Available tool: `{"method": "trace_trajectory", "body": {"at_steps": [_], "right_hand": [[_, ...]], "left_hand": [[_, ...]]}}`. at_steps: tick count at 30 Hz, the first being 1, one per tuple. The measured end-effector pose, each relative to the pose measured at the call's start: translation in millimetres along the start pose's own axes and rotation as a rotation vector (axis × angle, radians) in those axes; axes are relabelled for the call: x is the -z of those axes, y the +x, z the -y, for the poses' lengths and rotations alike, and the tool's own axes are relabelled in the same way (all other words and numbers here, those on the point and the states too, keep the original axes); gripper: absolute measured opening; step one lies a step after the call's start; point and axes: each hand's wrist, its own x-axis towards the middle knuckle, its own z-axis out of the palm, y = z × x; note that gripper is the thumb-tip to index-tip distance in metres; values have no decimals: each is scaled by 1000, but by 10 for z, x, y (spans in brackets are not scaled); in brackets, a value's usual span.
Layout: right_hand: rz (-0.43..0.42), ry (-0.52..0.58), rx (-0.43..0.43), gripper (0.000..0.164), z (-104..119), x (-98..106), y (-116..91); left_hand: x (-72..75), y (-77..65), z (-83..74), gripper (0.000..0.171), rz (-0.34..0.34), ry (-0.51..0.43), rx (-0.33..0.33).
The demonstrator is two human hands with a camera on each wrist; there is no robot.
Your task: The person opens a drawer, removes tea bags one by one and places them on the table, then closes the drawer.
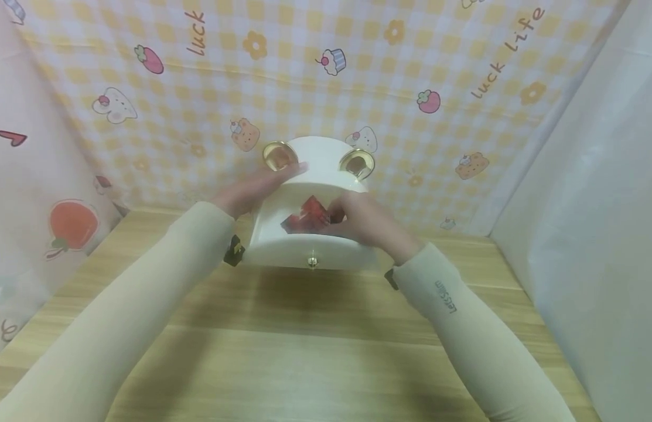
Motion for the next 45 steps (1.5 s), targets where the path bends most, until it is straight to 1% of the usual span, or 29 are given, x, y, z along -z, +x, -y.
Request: {"method": "trace_trajectory", "body": {"at_steps": [4,6,8,11,14,15,17,19,21,23,26,29,30,32,34,35,38,40,41,42,45], "right_hand": [[-9,51,48,8,-35,33,-33],[-18,89,54,9,-38,69,-62],[-26,124,38,10,-32,112,-93],[-33,155,-3,13,-29,172,-144],[-52,168,-64,21,-32,230,-203],[-61,178,-84,23,-34,247,-224],[-91,223,-115,27,-38,277,-266],[-123,269,-143,31,-43,306,-313],[-162,324,-171,36,-39,333,-369],[-202,360,-201,39,-32,367,-450],[-257,382,-220,44,-22,418,-631],[-289,384,-225,39,-36,455,-870],[-289,383,-223,37,-49,462,-957],[-289,388,-243,32,-76,476,-1136],[-289,428,-253,25,-126,485,-1307],[-289,463,-264,24,-158,486,-1390],[-286,618,-253,18,-316,464,-1634],[-291,752,-245,18,-443,409,-1790],[-289,806,-245,19,-510,371,-1870],[-277,858,-241,22,-583,332,-1956],[-236,1002,-256,33,-776,201,-2197]], "left_hand": [[2,44,21,68,-4,18,2],[1,56,26,67,-12,26,4],[6,64,28,68,-21,33,8],[16,48,21,72,-41,29,24],[30,17,9,82,-50,46,23],[35,3,3,88,-56,68,25],[41,-22,-10,94,-66,104,19],[46,-31,-16,94,-70,106,23],[50,-48,-22,97,-79,132,20],[51,-57,-26,96,-71,121,21],[44,-87,-37,105,-65,137,44],[25,-104,-51,113,-66,159,62],[19,-107,-53,117,-73,178,78],[9,-99,-55,118,-79,201,69],[2,-82,-53,114,-80,213,46],[1,-75,-48,113,-82,214,44],[6,-53,-29,109,-83,212,35],[9,-41,-15,107,-90,203,38],[10,-38,-8,106,-95,200,38],[12,-28,0,101,-96,200,25],[9,-20,8,100,-102,204,17]]}}
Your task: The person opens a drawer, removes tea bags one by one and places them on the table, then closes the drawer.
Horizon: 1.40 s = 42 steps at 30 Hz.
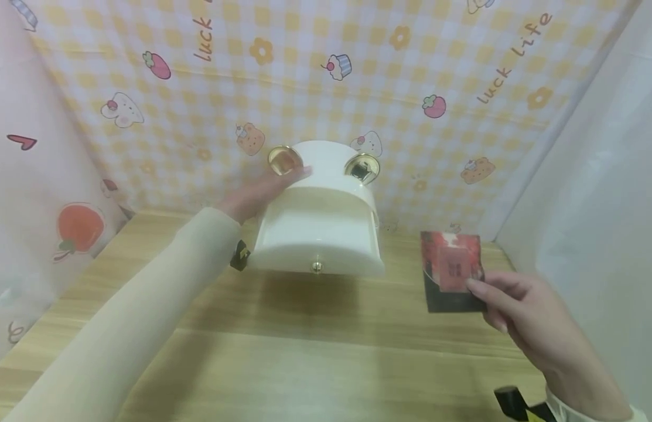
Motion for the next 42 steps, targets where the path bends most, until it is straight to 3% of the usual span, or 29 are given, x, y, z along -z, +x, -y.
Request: {"method": "trace_trajectory", "body": {"at_steps": [5,13,17,20,23,26,35,42], "right_hand": [[29,102,-111,39,-303,120,-176],[-77,48,-191,29,-701,72,-188],[-151,-142,-257,24,-827,36,-113],[-201,-377,-342,37,-924,-29,-35],[-215,-504,-406,48,-1029,-94,2],[-218,-497,-439,50,-1117,-142,22],[-179,-403,-440,41,-1332,-222,154],[-158,-452,-452,38,-1439,-210,159]], "left_hand": [[-22,-8,-4,108,1,-12,22],[-34,-8,-31,98,-8,-53,4],[-31,-2,-18,100,-10,-42,16],[-26,5,-4,96,-21,-27,11],[-30,16,-3,91,-20,-15,-17],[-33,31,-12,90,-3,-30,-37],[5,18,-11,102,-4,1,-11],[-13,9,-19,96,0,-19,-12]]}}
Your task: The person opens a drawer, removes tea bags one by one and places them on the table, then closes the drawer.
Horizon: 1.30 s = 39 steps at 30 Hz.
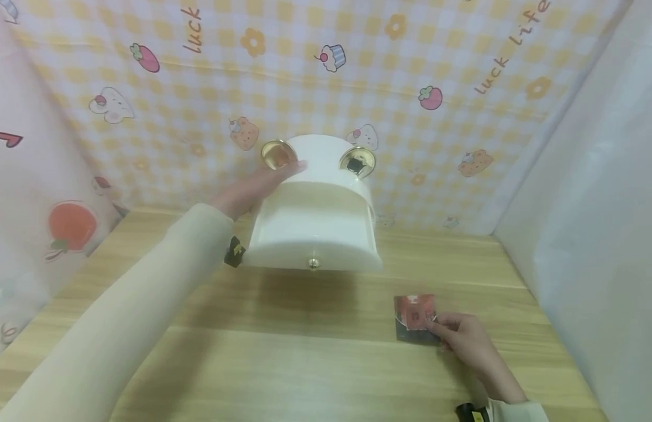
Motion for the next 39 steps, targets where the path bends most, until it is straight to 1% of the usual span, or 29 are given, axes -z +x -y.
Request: {"method": "trace_trajectory", "body": {"at_steps": [3,6,8,11,12,13,15,17,19,21,24,29,33,36,39], "right_hand": [[24,-29,-10,37,-32,-15,14],[26,-65,-15,36,-37,-33,8],[15,-95,-7,36,-28,-40,-1],[-11,-163,11,36,-4,-44,-12],[-15,-187,24,36,0,-45,-17],[-23,-208,28,35,7,-45,-18],[-33,-239,35,35,20,-48,-19],[-40,-266,44,35,31,-53,-18],[-50,-291,46,37,41,-55,-21],[-59,-311,49,38,48,-57,-35],[-79,-365,46,38,51,-46,-56],[-119,-487,58,46,97,-25,-72],[-164,-490,57,56,161,-30,-108],[-217,-483,71,59,208,-38,-147],[-258,-480,112,56,271,-55,-193]], "left_hand": [[4,-3,-1,96,-4,-10,22],[4,3,-3,94,4,-36,11],[5,5,-4,93,10,-43,-3],[7,8,-1,98,2,-27,9],[10,7,3,100,-4,-6,19],[11,9,7,99,-1,0,20],[12,16,13,99,-3,-7,19],[8,23,14,95,-5,-27,-3],[8,20,12,97,-1,-28,1],[7,11,7,101,-3,-14,16],[10,-13,5,112,3,41,61],[19,-43,10,119,3,55,91],[11,-37,5,107,-8,48,58],[4,-27,0,98,-12,44,32],[4,-26,-6,101,-15,51,51]]}}
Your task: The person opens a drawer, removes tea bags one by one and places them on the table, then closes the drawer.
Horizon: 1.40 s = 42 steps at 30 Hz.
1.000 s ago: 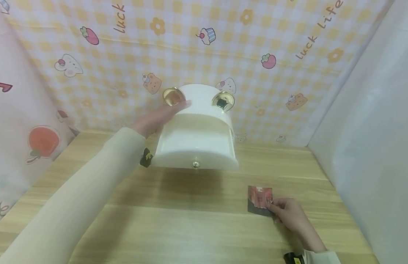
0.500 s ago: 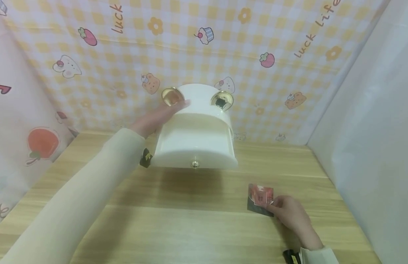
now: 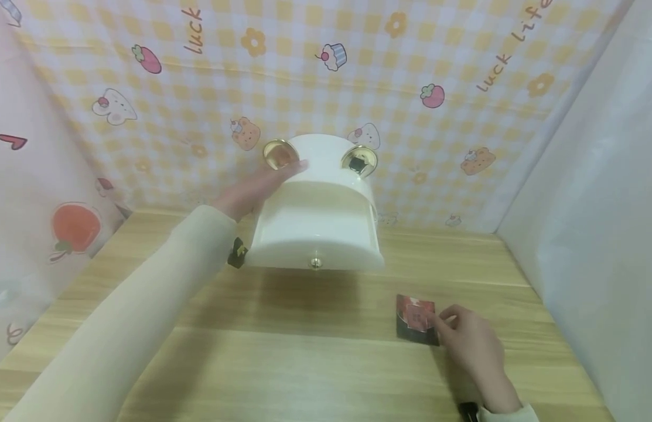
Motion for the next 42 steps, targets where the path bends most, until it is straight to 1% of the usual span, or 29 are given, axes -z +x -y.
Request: {"method": "trace_trajectory", "body": {"at_steps": [3,6,8,10,13,17,21,23,25,27,30,33,37,42], "right_hand": [[-34,41,48,48,105,28,-42],[-23,133,80,44,259,53,-86],[8,211,88,43,373,81,-116],[53,285,89,45,491,109,-152],[112,361,118,45,668,147,-215],[171,437,206,41,865,162,-287],[243,535,280,38,1039,149,-298],[293,580,289,40,1132,131,-280],[336,617,298,43,1226,110,-256],[362,646,298,46,1309,91,-234],[391,690,288,48,1408,83,-220],[424,746,279,51,1485,80,-209],[494,840,284,55,1576,71,-180],[557,918,291,56,1669,43,-135]], "left_hand": [[-4,-2,-11,110,1,0,26],[-4,0,-18,111,6,-15,20],[-2,-3,-20,114,7,-20,25],[-1,-5,-20,112,2,-12,22],[2,-12,-18,112,1,8,29],[0,4,-16,105,11,-15,4],[-1,30,-13,99,18,-47,-24],[3,39,-8,96,12,-62,-45],[8,41,1,95,2,-68,-48],[9,41,9,93,-5,-54,-55],[-2,33,17,95,2,-27,-36],[-16,33,24,94,9,-21,-41],[-20,37,31,92,-1,-29,-59],[-10,23,28,98,-2,-17,-34]]}}
